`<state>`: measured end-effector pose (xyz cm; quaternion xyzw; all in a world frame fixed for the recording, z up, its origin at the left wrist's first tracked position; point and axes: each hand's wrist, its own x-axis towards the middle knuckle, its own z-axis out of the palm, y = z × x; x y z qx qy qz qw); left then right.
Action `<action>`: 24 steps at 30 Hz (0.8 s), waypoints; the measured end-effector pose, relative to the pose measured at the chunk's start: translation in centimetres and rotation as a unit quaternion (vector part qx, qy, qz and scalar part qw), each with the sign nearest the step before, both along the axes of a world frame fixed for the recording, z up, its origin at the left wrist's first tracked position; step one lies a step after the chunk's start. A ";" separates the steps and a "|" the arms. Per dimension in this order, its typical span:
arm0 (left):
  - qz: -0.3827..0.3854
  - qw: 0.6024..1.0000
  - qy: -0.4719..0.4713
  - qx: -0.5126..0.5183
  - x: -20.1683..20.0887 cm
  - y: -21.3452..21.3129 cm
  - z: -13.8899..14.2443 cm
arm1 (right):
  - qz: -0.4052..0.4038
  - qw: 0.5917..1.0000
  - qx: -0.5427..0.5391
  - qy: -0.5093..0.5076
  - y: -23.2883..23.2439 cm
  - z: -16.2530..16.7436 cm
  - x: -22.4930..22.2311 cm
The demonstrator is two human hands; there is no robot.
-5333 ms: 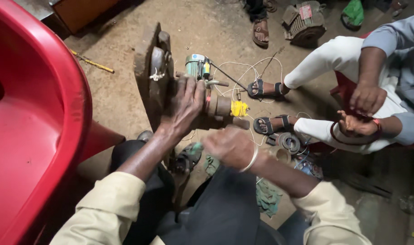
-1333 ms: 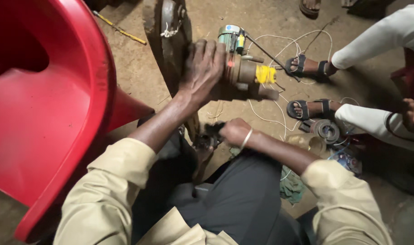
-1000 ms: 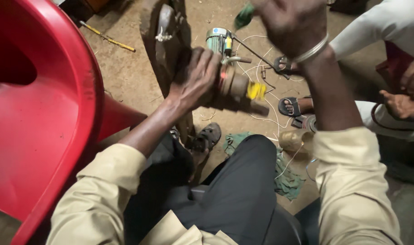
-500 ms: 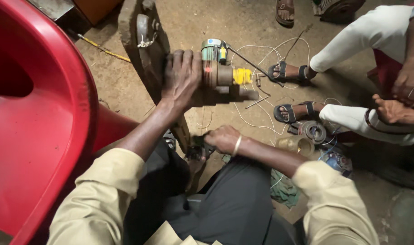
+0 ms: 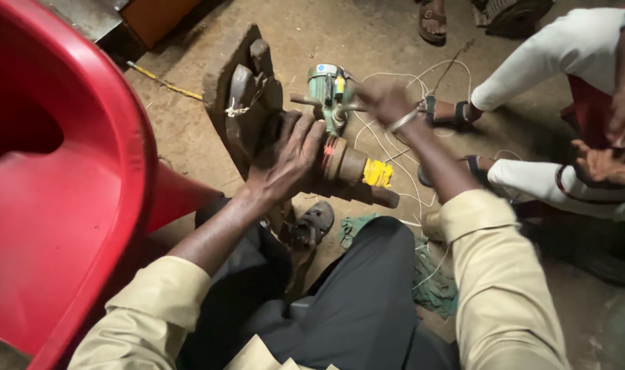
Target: The person winds copper wire around a cylindrical core mounted on a rotating jig. They use both hands to guide and press the wire into place, occasionally adjusting the jig and wiping the surface with a cloth. The process continues throughout the clip.
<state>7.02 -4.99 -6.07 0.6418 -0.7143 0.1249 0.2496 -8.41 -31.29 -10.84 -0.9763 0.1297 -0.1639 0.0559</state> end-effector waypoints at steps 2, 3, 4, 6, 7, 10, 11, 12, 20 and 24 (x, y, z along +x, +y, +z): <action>0.005 1.000 -0.012 -0.016 0.2 0.4 -0.4 | 0.012 0.993 0.111 0.049 3.2 -5.4 -0.9; 0.021 1.000 -0.008 -0.011 0.3 0.3 -0.7 | 0.026 0.984 0.159 0.077 5.7 -7.4 -1.4; 0.034 0.999 -0.005 -0.008 0.4 -0.3 -1.0 | 0.045 0.971 0.210 0.102 8.4 -9.4 -2.3; 0.078 0.997 -0.017 0.007 0.6 -1.5 -1.5 | 0.091 0.944 0.290 0.127 13.9 -11.0 -3.5; 0.108 0.993 -0.034 0.021 0.7 -2.2 -1.6 | 0.117 0.932 0.314 0.134 16.4 -10.2 -3.8; 0.150 0.986 -0.078 0.001 1.2 -3.4 -1.7 | 0.183 0.935 0.216 0.214 19.5 -3.0 -4.7; 0.157 0.983 -0.091 -0.016 1.2 -3.5 -1.7 | 0.176 0.959 0.099 0.200 18.7 0.4 -4.8; 0.132 0.989 -0.059 -0.008 1.1 -3.3 -1.6 | 0.167 0.969 -0.018 0.183 17.4 3.7 -4.7; -0.010 1.000 0.014 -0.018 -0.2 1.1 -0.3 | 0.059 0.982 -0.168 -0.065 1.1 9.6 -1.2; -0.006 0.999 -0.019 -0.030 -0.5 2.4 -0.2 | 0.041 0.999 0.003 0.026 0.5 -4.8 -1.3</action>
